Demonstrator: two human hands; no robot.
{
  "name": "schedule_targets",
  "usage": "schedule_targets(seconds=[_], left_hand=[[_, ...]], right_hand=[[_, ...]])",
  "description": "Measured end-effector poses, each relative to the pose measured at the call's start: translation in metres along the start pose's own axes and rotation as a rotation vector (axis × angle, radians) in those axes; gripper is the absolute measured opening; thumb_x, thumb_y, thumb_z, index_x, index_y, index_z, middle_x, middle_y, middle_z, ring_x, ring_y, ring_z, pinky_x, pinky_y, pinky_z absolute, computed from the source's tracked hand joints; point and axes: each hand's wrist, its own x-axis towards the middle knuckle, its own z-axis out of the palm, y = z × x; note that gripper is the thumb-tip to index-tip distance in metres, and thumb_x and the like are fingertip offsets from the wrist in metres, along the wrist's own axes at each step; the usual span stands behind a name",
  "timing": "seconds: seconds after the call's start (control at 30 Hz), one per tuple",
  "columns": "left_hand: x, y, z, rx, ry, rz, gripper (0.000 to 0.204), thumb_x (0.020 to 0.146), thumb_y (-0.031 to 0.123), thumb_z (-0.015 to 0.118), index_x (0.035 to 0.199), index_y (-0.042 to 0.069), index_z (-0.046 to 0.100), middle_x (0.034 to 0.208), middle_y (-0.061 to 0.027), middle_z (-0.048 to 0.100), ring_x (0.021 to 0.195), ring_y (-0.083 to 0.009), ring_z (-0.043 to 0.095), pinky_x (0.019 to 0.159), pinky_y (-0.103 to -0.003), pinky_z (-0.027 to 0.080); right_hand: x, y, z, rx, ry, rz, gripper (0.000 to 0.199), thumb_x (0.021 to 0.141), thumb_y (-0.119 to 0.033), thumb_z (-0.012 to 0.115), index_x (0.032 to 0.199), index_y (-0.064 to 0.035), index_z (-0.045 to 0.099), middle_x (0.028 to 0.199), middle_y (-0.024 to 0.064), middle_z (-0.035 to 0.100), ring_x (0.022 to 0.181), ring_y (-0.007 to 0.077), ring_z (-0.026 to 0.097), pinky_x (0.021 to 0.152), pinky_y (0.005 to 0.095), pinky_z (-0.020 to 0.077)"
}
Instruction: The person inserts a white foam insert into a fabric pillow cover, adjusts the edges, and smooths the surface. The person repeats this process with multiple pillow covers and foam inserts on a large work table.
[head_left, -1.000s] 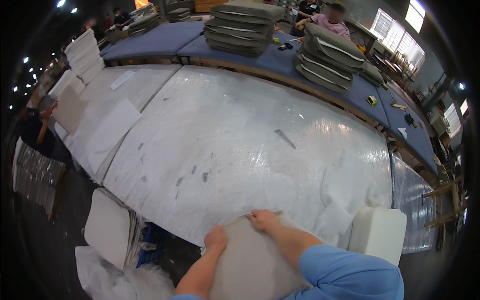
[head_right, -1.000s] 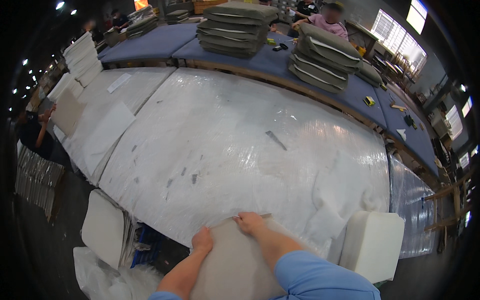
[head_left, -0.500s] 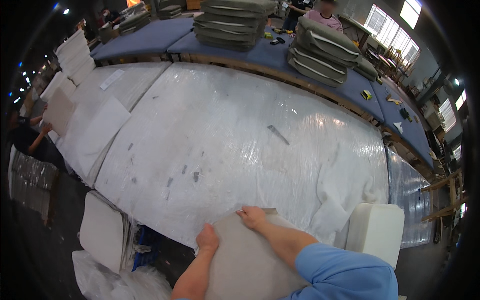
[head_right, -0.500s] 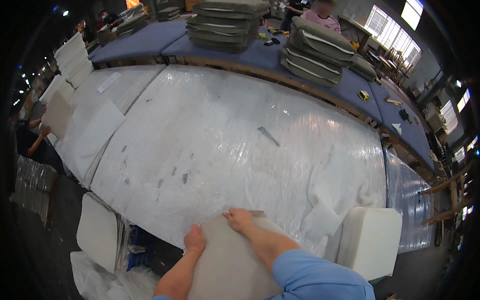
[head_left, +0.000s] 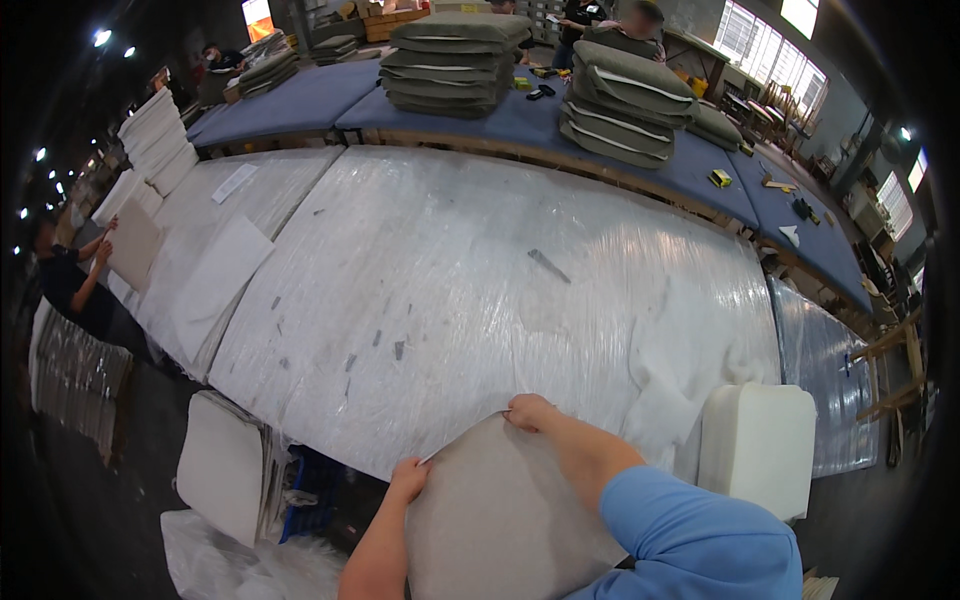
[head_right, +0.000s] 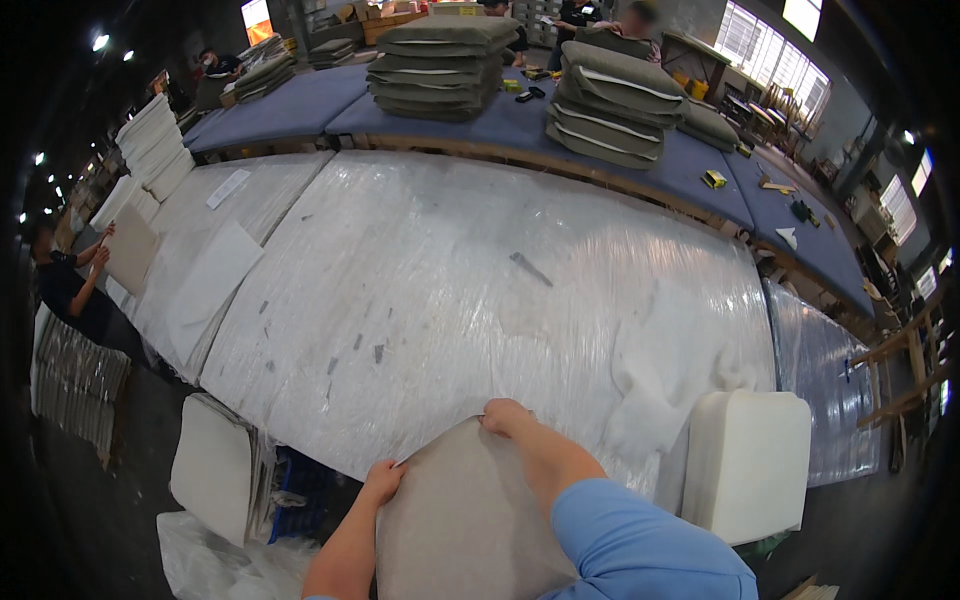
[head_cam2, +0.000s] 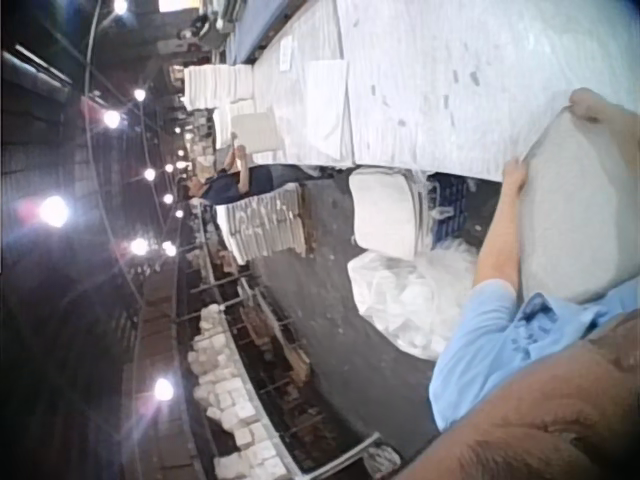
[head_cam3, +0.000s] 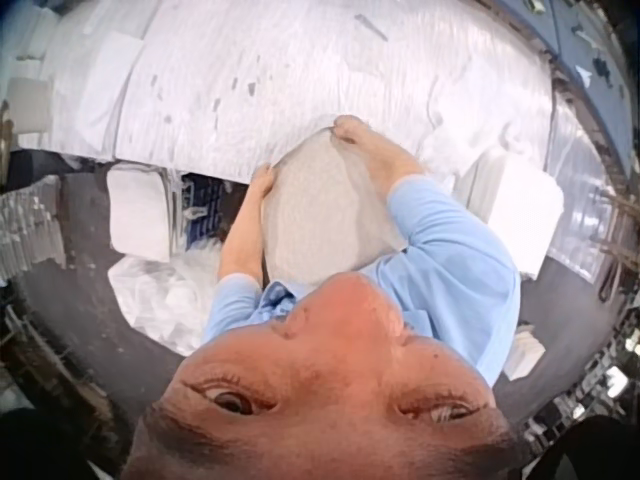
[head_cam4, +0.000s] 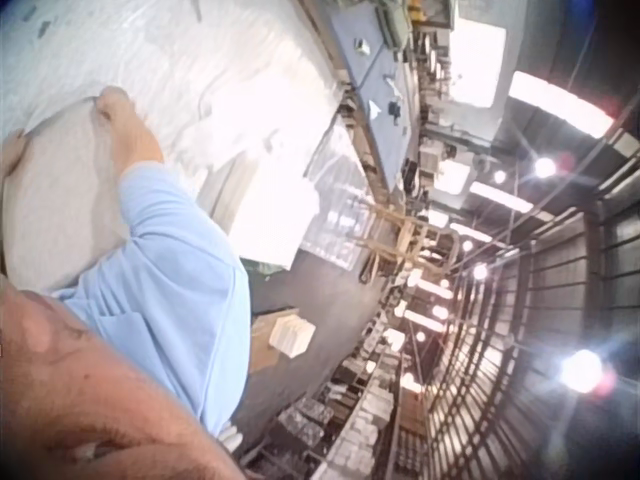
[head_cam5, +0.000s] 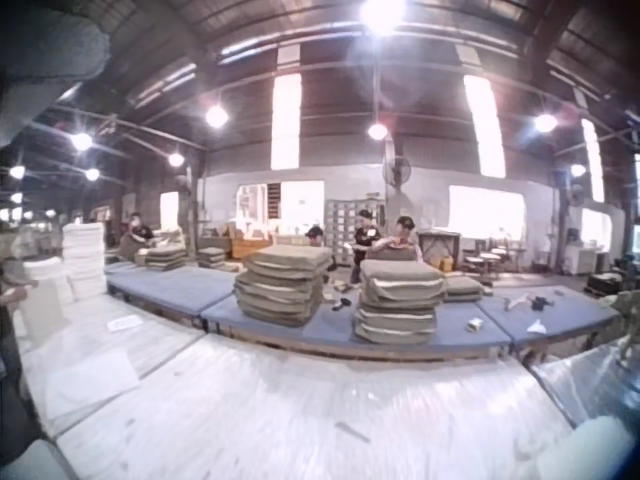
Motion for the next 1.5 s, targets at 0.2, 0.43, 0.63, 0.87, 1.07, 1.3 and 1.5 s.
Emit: schedule_targets(seconds=[0.2,0.43,0.63,0.87,1.07,1.3,1.5], left_hand=[[0.013,0.024,0.027,0.149,0.306,-0.047,0.037,0.102,0.037,0.059,0.114,0.004,0.071,0.106,-0.0254,0.073,0.103,-0.0444,0.069,0.09,-0.053,0.052],[0.018,0.029,0.034,0.172,0.441,-0.027,0.03,0.105,0.033,0.052,0.101,0.005,0.062,0.094,-0.025,0.072,0.093,-0.0493,0.067,0.081,-0.058,0.05],[0.034,0.019,0.045,0.123,0.486,0.029,0.028,0.105,0.032,0.053,0.098,0.006,0.061,0.091,-0.0258,0.07,0.089,-0.0499,0.067,0.078,-0.059,0.05],[0.034,0.011,0.042,0.198,0.513,0.13,0.038,0.108,0.039,0.044,0.101,0.007,0.062,0.096,-0.0248,0.071,0.094,-0.0499,0.067,0.082,-0.059,0.05],[0.029,0.016,0.039,0.166,0.499,0.058,0.037,0.107,0.039,0.047,0.102,0.006,0.06,0.096,-0.0253,0.071,0.095,-0.0489,0.067,0.083,-0.059,0.05],[0.026,0.009,0.046,0.141,0.5,0.084,0.032,0.107,0.035,0.049,0.099,0.005,0.059,0.093,-0.0258,0.07,0.092,-0.0502,0.065,0.08,-0.059,0.048],[0.037,0.007,0.049,0.109,0.5,0.053,0.029,0.105,0.032,0.053,0.097,0.004,0.059,0.091,-0.0266,0.07,0.09,-0.0506,0.065,0.078,-0.06,0.048]], right_hand=[[0.007,0.0,0.033,0.209,0.338,0.125,0.044,0.103,-0.042,0.054,0.125,-0.008,0.071,0.127,0.0164,0.071,0.122,0.0361,0.065,0.102,0.0475,0.0503],[0.008,-0.003,0.033,0.317,0.407,0.134,0.042,0.103,-0.044,0.052,0.114,-0.0087,0.072,0.119,0.0177,0.072,0.116,0.0368,0.066,0.097,0.0496,0.0506],[0.028,-0.002,0.037,0.323,0.484,0.151,0.04,0.101,-0.044,0.054,0.102,-0.0081,0.071,0.105,0.0182,0.074,0.104,0.04,0.068,0.092,0.0503,0.0508],[0.025,0.001,0.04,0.306,0.601,0.066,0.042,0.1,-0.046,0.055,0.097,-0.0078,0.07,0.095,0.0183,0.073,0.097,0.0407,0.068,0.089,0.0516,0.0494],[0.018,0.002,0.035,0.337,0.614,0.025,0.041,0.101,-0.045,0.055,0.1,-0.0076,0.07,0.097,0.0183,0.073,0.098,0.041,0.068,0.089,0.0504,0.049],[0.021,0.003,0.039,0.409,0.613,0.026,0.039,0.1,-0.042,0.057,0.093,-0.0043,0.067,0.092,0.0197,0.071,0.094,0.0426,0.065,0.084,0.0498,0.0478],[0.029,0.007,0.049,0.363,0.608,0.056,0.039,0.099,-0.042,0.059,0.088,-0.0052,0.066,0.086,0.0185,0.07,0.09,0.0419,0.065,0.079,0.0499,0.048]])
